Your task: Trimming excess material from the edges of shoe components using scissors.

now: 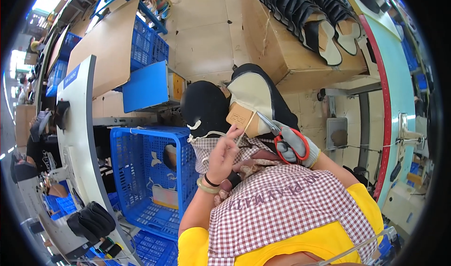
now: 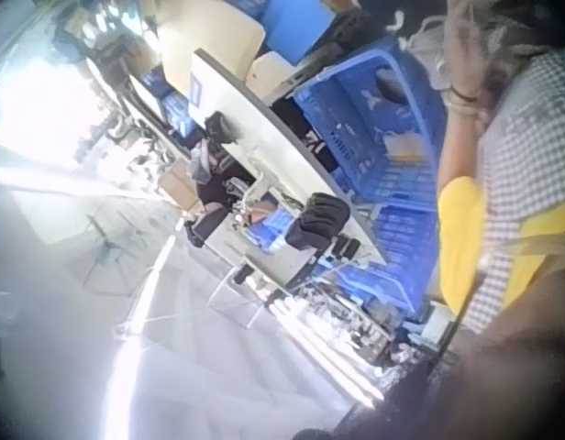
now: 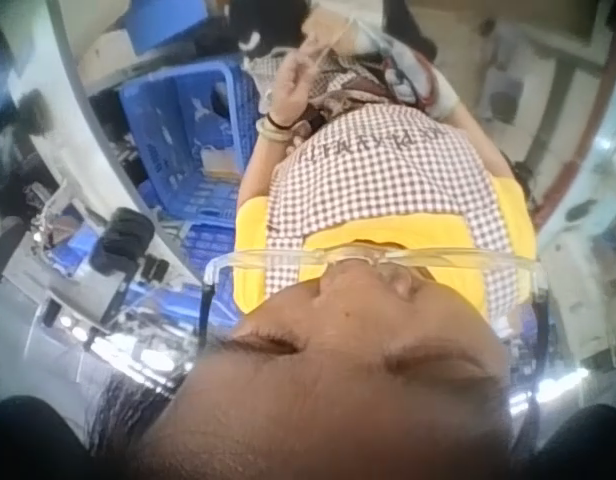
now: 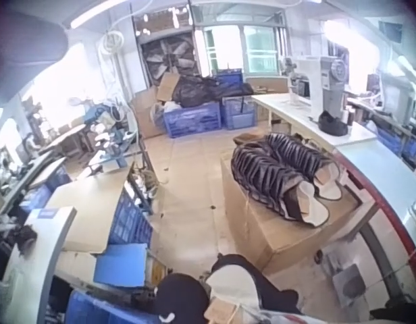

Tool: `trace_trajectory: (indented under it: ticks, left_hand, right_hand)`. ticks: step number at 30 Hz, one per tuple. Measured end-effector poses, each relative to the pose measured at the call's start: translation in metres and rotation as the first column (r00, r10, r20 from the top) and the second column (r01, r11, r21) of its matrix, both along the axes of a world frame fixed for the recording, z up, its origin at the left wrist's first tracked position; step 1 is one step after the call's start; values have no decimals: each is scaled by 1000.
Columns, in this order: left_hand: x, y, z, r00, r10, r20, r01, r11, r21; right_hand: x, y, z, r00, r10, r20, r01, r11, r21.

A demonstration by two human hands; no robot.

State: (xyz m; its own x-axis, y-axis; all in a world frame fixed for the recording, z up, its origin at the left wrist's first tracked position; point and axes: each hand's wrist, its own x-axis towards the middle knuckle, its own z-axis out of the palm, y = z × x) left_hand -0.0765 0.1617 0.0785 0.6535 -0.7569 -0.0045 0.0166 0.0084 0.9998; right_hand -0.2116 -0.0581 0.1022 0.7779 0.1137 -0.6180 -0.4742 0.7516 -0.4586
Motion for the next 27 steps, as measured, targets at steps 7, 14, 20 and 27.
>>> trace_trajectory:
  ticks: [7,14,20,27]
  left_hand:
    - [13,-71,-2,818,79,570,-304,901,310]
    - [26,-79,-26,944,65,324,-183,919,350]
    - [18,-76,-31,972,115,203,-175,936,304]
    - [8,-79,-46,976,182,120,-209,941,267]
  right_hand:
    - [4,5,20,995,85,-46,-91,984,-154]
    - [8,-1,28,992,92,-91,-107,977,-183]
    - [14,-19,18,979,193,-66,-202,959,-199]
    - [19,-34,19,956,283,-76,-292,936,-194]
